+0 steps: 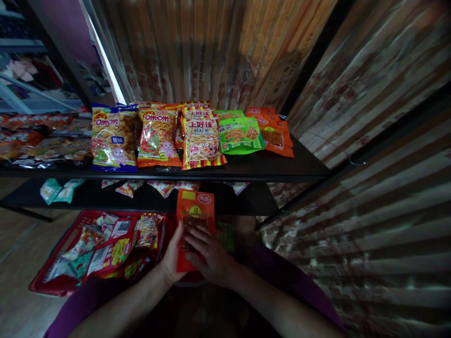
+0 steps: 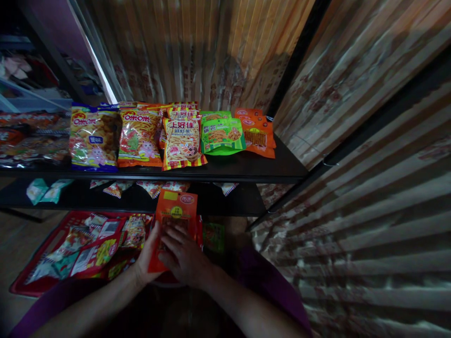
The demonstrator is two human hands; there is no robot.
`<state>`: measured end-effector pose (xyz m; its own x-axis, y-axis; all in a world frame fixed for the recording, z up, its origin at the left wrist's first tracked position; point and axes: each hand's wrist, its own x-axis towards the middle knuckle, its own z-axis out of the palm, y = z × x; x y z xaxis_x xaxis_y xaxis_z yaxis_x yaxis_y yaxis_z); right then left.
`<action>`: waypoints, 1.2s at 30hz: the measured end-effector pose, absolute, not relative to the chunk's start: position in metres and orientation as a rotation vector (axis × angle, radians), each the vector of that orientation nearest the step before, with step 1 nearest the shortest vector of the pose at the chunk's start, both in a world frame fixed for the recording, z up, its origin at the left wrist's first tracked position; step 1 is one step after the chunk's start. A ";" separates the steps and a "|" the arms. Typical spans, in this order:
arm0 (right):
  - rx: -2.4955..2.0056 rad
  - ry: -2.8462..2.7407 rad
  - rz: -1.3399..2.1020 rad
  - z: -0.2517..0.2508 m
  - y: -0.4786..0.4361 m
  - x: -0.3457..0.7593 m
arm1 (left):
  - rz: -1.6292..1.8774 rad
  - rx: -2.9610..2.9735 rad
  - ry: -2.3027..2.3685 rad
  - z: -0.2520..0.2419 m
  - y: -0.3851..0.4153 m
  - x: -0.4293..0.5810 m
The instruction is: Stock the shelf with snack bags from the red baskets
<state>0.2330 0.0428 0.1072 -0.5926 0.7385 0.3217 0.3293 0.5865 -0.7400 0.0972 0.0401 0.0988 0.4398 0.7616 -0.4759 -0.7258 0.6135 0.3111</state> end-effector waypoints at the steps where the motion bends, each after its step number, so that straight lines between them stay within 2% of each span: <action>1: -0.839 -2.149 0.831 0.107 0.044 0.234 | 0.945 0.042 0.613 0.100 0.042 0.094; 5: -1.013 -1.789 0.706 0.103 0.056 0.246 | 0.969 0.025 0.632 0.104 0.049 0.082; 7: -1.148 -1.559 0.753 0.099 0.064 0.253 | 0.928 0.031 0.646 0.102 0.050 0.079; 12: -1.274 -1.045 1.452 0.090 0.080 0.265 | 0.871 -0.003 0.637 0.094 0.046 0.074; 15: -1.242 -0.953 1.631 0.091 0.085 0.264 | 0.876 -0.045 0.648 0.093 0.044 0.073; 24: -1.183 -0.681 1.684 0.097 0.103 0.254 | 0.744 -0.088 0.623 0.094 0.036 0.075; 36: -1.208 -0.657 1.524 0.093 0.114 0.255 | 0.705 -0.002 0.563 0.085 0.031 0.075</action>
